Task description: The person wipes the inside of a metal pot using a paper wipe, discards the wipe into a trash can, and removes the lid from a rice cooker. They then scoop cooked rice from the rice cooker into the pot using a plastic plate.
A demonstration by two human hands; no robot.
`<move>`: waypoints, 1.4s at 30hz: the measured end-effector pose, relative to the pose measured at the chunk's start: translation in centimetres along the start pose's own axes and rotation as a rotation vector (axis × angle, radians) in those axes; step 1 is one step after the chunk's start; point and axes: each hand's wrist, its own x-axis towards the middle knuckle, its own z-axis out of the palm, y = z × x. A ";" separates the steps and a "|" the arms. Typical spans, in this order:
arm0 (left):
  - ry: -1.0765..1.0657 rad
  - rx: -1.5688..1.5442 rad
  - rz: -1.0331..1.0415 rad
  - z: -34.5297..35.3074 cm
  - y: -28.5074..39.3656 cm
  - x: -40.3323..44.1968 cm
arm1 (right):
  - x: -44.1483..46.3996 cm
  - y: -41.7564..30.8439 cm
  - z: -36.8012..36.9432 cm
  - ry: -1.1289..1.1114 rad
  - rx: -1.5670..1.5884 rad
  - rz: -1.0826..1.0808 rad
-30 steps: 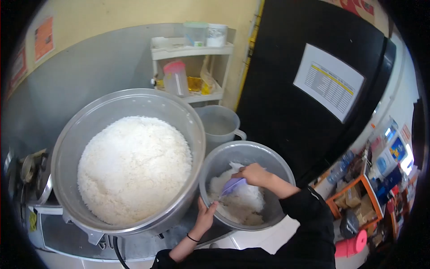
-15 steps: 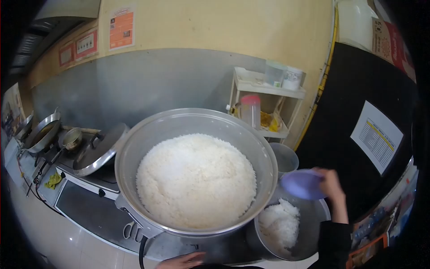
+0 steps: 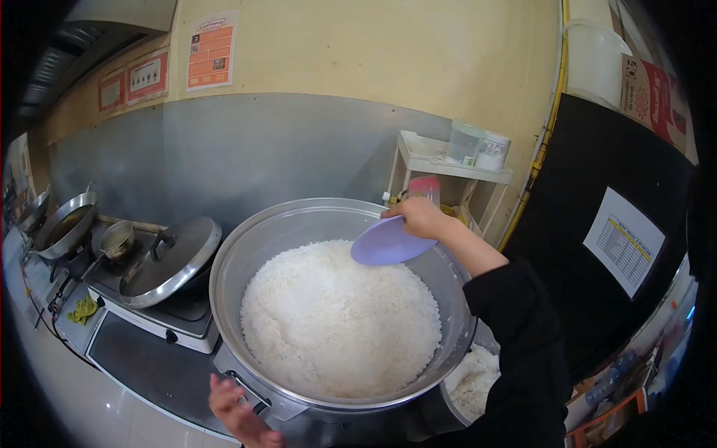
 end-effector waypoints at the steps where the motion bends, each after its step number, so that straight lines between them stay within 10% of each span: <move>1: -0.018 -0.012 0.025 0.2 -0.1 -0.6 | 1.0 0.4 0.7 -0.035 -0.018 0.002; 13: -0.248 0.112 0.092 1.5 0.8 0.4 | 12.0 5.3 7.5 -0.731 -0.053 0.118; 23: -0.286 0.095 -0.006 2.3 1.2 0.4 | 9.9 6.9 11.0 -0.863 -0.062 0.156; 33: -0.444 0.263 -0.047 1.4 2.1 1.0 | 2.1 6.2 7.6 -0.877 0.105 0.776; 42: -0.385 0.140 -0.059 1.5 1.6 0.9 | -2.8 -0.2 5.3 -0.650 -0.118 0.563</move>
